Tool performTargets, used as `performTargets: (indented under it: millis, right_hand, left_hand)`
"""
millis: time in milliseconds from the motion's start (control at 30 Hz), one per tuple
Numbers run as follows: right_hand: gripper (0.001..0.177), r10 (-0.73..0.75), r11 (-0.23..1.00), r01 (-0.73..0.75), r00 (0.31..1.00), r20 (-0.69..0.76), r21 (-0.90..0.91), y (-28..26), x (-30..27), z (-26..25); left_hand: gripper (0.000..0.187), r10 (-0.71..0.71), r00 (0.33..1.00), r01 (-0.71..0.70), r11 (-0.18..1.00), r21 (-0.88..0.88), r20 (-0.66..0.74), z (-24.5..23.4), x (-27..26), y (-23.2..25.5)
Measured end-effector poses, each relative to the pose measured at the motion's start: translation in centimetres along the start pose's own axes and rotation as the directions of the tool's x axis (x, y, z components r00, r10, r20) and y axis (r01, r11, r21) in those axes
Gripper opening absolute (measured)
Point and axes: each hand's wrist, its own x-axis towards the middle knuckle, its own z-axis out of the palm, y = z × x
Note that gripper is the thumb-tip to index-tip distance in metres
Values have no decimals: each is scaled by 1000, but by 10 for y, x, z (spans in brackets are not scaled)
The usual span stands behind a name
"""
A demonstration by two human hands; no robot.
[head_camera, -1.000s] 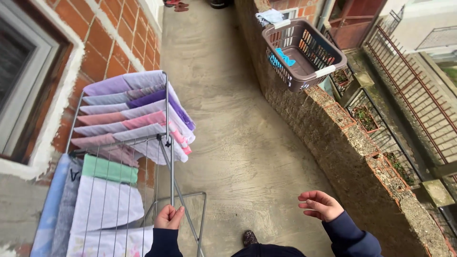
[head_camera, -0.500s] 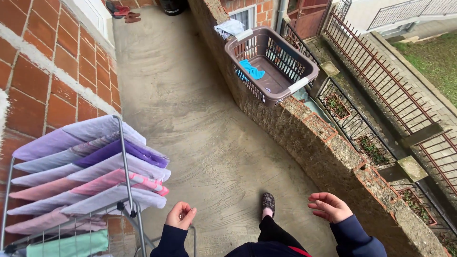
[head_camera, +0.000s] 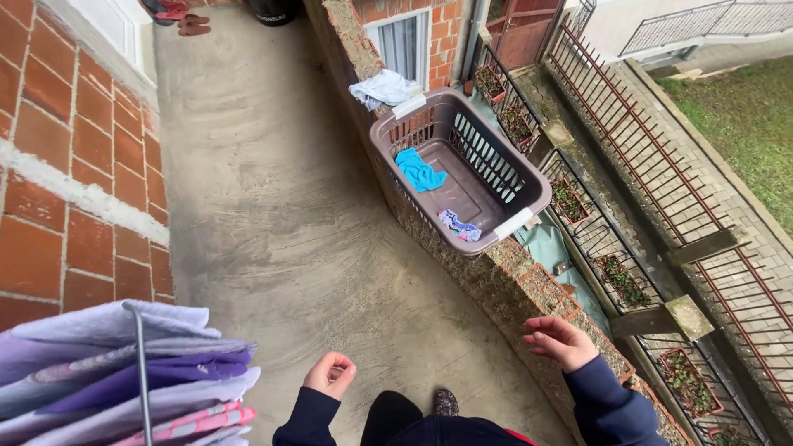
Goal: The person takes clothes from a laundry basket on a balcony and hangs each item on a folding drying rack, spreading garments over the rack bars. They carry the basket between racks and pick items one at a time from a pile of clothes on a chair.
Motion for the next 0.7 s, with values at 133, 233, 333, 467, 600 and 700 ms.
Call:
performTargets:
  millis: [133,233,333,467,600,700]
  right_hand:
    - [34,18,997,-22,998,-52,-80,-23,47,24]
    - [34,41,996,-48,996,-85,-76,-36,91,32]
    - [35,36,998,-42,990,-138,-41,-62,135,47]
    - [27,17,999,-30,964,-265,-45,-83,214,73]
    - [31,-32,930,-51,976,-217,-365,-4,357,60]
    - [40,164,858,-300,930,-330,-417,9,427,88]
  left_hand:
    - [13,10,999,-14,995,95,48,1,80,50]
    - [15,17,992,-42,978,203,125,-2,152,90]
    - [14,133,976,-171,959,227,175,-8,237,124]
    - [16,155,951,-233,929,287,270,-33,322,186]
    - [18,144,936,-248,918,309,323,-55,387,224]
    - [20,103,933,-230,909,349,345,-62,418,242]
